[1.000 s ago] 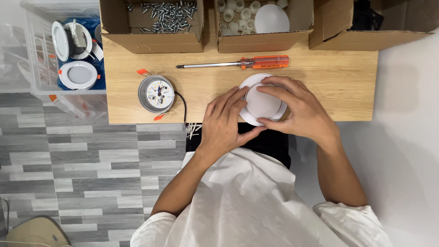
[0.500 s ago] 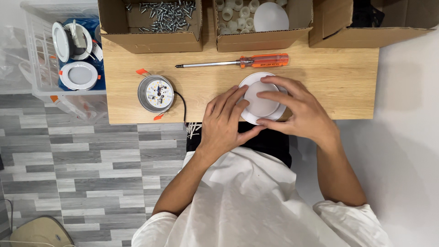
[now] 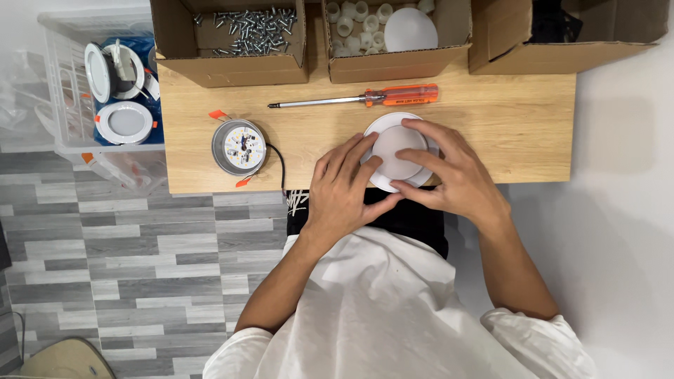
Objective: The person assembles multiple recessed LED light fixtures by hand. They place a diffuser into a trim ring, insert the LED module, and secure the components together, repeating the process for several units and placing the finished fixtures into a plastic bin.
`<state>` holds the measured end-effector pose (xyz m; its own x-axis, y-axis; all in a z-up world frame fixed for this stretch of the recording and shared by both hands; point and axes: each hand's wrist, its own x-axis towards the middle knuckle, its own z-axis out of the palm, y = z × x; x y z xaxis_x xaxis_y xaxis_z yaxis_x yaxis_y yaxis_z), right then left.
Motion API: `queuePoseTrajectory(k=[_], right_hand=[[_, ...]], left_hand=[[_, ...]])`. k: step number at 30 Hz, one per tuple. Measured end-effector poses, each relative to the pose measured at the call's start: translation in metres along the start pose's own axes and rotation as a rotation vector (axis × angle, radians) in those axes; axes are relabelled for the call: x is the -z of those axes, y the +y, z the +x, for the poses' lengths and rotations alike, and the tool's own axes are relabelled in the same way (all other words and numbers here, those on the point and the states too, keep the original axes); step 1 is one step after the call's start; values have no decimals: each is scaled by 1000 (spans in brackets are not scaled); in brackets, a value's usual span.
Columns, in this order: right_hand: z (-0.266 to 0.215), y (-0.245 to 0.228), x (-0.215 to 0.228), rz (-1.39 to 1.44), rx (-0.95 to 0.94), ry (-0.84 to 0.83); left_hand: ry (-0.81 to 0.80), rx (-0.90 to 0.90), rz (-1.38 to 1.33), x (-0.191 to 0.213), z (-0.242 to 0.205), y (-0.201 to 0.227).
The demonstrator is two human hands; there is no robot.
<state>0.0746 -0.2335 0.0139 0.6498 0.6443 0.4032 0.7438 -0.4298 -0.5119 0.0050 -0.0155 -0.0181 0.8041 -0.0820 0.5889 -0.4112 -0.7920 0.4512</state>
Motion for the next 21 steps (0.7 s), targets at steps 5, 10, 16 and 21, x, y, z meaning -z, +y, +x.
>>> queuePoseTrajectory(k=[5,10,16,21], right_hand=[[1,1,1,26,-9,-9],[-2,2,4,59,-41,-7],[1,0,4,114,-77,15],[-5,6,-2,125,-78,28]], left_hand=[[-3,1,1,0,1,0],[-17,0,-24,1,1,1],[57,25,-328,56,3,-6],[134,76,-84,133,-1,-51]])
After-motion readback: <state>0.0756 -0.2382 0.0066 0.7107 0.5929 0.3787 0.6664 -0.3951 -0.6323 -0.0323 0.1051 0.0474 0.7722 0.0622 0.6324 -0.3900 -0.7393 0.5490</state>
